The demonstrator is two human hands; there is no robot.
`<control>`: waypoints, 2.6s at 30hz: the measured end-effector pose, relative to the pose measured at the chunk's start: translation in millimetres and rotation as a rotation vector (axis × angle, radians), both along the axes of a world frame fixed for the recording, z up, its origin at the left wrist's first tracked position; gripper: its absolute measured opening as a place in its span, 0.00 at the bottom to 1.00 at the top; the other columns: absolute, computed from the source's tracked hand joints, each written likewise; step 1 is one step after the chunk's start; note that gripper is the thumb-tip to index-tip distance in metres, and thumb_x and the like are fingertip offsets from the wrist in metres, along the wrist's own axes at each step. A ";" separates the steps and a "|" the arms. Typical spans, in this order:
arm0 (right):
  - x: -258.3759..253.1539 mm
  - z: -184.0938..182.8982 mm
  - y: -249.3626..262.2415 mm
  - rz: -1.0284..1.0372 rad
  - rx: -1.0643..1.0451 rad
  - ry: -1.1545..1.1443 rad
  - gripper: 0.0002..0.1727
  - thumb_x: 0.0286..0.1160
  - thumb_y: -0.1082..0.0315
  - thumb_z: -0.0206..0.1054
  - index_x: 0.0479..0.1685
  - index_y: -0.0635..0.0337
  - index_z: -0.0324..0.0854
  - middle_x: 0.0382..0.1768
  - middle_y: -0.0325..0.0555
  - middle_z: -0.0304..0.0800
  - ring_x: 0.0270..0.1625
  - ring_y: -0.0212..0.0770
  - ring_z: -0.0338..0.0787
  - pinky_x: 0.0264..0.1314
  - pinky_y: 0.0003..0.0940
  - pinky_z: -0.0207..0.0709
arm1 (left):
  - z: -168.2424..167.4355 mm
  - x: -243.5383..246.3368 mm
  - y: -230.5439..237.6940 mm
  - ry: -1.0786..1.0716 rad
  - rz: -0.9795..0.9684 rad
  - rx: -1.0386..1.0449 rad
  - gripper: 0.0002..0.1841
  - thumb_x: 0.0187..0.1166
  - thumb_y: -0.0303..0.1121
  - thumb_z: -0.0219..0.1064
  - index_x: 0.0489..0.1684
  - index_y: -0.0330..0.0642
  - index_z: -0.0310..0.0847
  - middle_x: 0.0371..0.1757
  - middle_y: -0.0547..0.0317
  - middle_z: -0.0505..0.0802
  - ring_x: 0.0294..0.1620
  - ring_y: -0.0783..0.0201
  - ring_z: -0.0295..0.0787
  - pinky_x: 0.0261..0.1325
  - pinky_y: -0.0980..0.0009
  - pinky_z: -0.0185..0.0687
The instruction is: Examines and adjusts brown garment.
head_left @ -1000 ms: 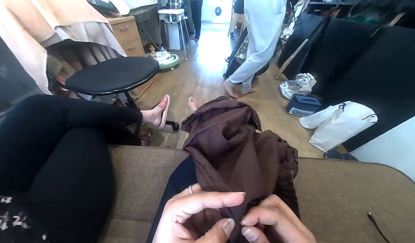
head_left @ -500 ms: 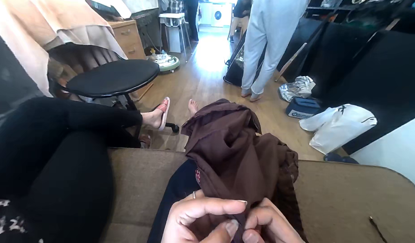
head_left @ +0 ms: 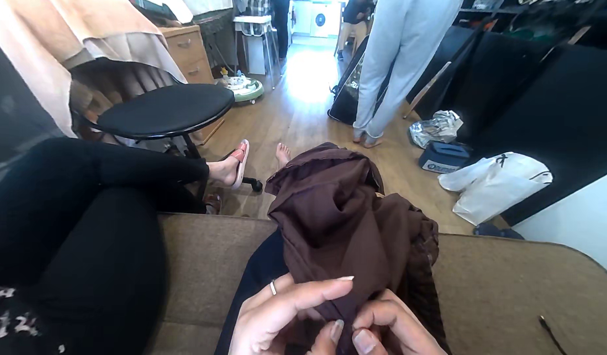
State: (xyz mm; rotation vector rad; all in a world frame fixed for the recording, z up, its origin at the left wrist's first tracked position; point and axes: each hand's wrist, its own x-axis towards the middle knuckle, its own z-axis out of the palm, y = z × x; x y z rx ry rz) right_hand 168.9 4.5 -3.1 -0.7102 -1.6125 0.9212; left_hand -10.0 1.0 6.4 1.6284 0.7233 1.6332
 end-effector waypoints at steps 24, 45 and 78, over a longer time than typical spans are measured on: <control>-1.8 -3.6 2.1 0.028 -0.082 0.092 0.13 0.86 0.58 0.66 0.38 0.57 0.81 0.41 0.32 0.82 0.39 0.13 0.79 0.41 0.09 0.76 | 2.2 4.4 4.4 -0.242 -0.257 -0.197 0.22 0.72 0.15 0.70 0.65 0.41 0.86 0.56 0.65 0.96 0.48 0.74 0.94 0.54 0.74 0.91; 0.4 -3.8 3.5 0.001 -0.046 0.069 0.14 0.85 0.57 0.66 0.38 0.59 0.81 0.38 0.34 0.80 0.37 0.14 0.79 0.38 0.09 0.75 | 1.7 1.2 4.0 -0.011 -0.076 -0.007 0.19 0.72 0.20 0.75 0.61 0.41 0.81 0.50 0.68 0.94 0.47 0.79 0.91 0.53 0.79 0.90; -3.6 2.1 -2.2 0.277 -0.466 0.453 0.06 0.84 0.69 0.65 0.50 0.51 0.87 0.38 0.24 0.92 0.32 0.14 0.81 0.32 0.13 0.73 | -3.5 15.2 0.8 -0.321 -0.196 -0.197 0.19 0.71 0.16 0.72 0.59 0.46 0.85 0.48 0.69 0.96 0.44 0.77 0.93 0.50 0.77 0.91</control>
